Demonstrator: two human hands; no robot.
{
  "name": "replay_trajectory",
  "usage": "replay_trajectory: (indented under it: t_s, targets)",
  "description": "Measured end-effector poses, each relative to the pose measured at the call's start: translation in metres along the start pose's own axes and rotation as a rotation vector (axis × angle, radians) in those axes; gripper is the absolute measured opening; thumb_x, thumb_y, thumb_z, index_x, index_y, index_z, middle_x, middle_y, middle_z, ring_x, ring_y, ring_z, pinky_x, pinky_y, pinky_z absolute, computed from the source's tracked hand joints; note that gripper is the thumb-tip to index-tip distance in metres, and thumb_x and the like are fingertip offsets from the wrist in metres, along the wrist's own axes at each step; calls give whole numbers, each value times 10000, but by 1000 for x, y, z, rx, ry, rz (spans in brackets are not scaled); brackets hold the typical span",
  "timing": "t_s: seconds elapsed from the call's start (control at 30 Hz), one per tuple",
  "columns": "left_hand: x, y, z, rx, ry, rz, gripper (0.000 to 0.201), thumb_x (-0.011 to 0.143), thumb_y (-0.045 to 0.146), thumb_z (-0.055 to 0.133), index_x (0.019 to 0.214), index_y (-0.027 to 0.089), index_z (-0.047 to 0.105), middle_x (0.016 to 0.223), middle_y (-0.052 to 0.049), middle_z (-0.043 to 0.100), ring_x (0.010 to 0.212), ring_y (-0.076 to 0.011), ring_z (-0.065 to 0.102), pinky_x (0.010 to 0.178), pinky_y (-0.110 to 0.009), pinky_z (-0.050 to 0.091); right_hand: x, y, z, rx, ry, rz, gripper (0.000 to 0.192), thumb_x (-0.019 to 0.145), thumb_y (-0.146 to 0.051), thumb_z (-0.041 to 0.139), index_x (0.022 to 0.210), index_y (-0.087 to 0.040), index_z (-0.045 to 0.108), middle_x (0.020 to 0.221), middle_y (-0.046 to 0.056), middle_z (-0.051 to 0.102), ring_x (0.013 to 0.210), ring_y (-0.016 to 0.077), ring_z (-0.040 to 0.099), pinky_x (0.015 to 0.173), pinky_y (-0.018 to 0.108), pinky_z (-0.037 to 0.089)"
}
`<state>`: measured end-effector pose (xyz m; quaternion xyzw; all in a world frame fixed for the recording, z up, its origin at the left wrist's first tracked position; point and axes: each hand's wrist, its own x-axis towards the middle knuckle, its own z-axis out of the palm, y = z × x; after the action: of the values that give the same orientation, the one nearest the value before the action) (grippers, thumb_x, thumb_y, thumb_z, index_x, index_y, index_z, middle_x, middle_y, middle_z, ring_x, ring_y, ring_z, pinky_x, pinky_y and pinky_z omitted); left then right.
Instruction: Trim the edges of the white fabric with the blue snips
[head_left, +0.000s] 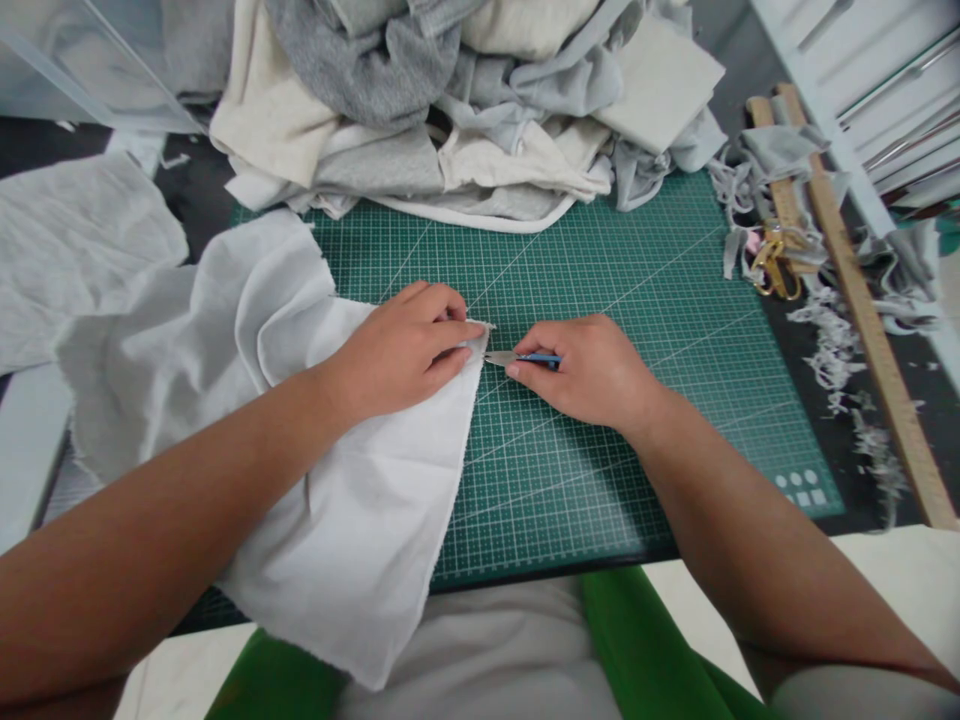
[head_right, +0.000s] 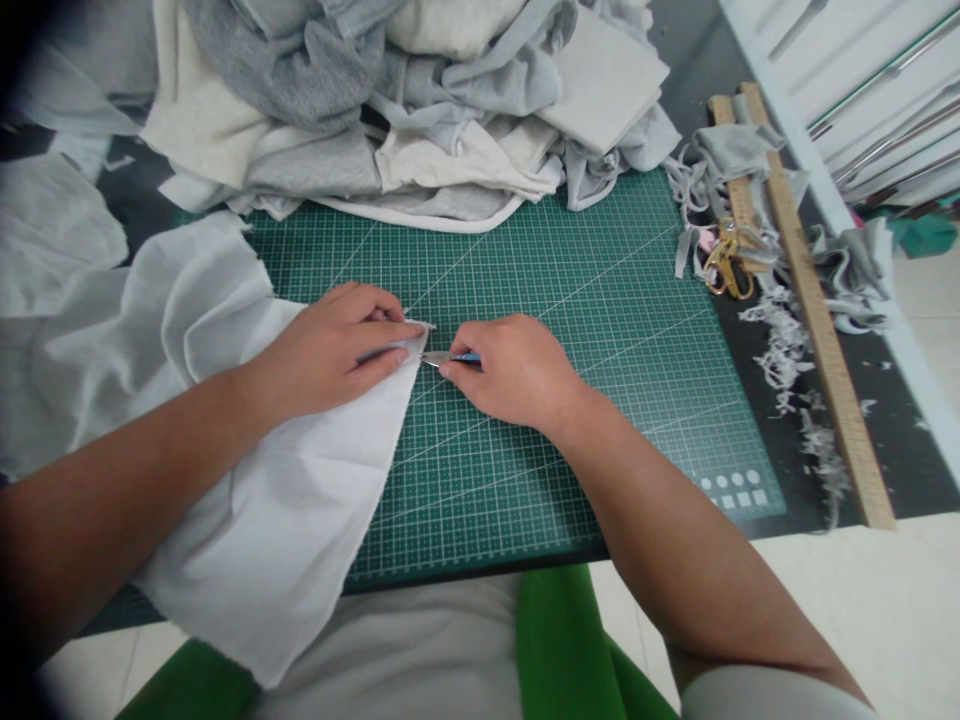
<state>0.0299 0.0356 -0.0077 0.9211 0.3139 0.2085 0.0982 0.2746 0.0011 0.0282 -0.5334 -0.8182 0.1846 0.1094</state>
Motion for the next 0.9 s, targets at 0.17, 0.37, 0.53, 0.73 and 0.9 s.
replay_trajectory:
  t_s: [0.17,0.37,0.53,0.73,0.9]
  targets:
    - [0,0,0,-6,9,2,316,997,304,535,1200,202,754,1093,-107,641,1003,-250,584,913,-446,523,0,0,0,-12,-16,-12,237,899,-410,694,939,-194,782,781,32,777,717,202,695,686,316,445]
    - [0,0,1,3,24,16,315,1002,302,528,1186,188,757,1086,-111,637,983,-248,581,889,-440,527,-1,1,2,-33,-15,-30,233,921,-419,678,918,-209,778,806,28,785,743,201,699,693,316,434]
    - [0,0,0,0,11,11,305,1002,310,533,1186,210,754,1097,-99,640,995,-241,582,910,-431,525,0,1,2,-44,-18,-42,213,932,-395,668,878,-219,775,786,17,781,714,189,676,679,313,420]
    - [0,0,0,-6,4,6,313,1001,308,530,1196,207,753,1100,-103,639,1004,-246,583,918,-439,524,0,0,0,-43,-25,-49,213,938,-383,661,836,-232,773,762,3,773,690,176,656,673,312,411]
    - [0,0,0,-2,13,8,318,997,312,533,1194,202,757,1100,-108,635,1010,-252,586,920,-448,524,1,1,-1,22,-19,-28,197,917,-378,688,833,-222,773,754,1,767,668,161,650,659,300,415]
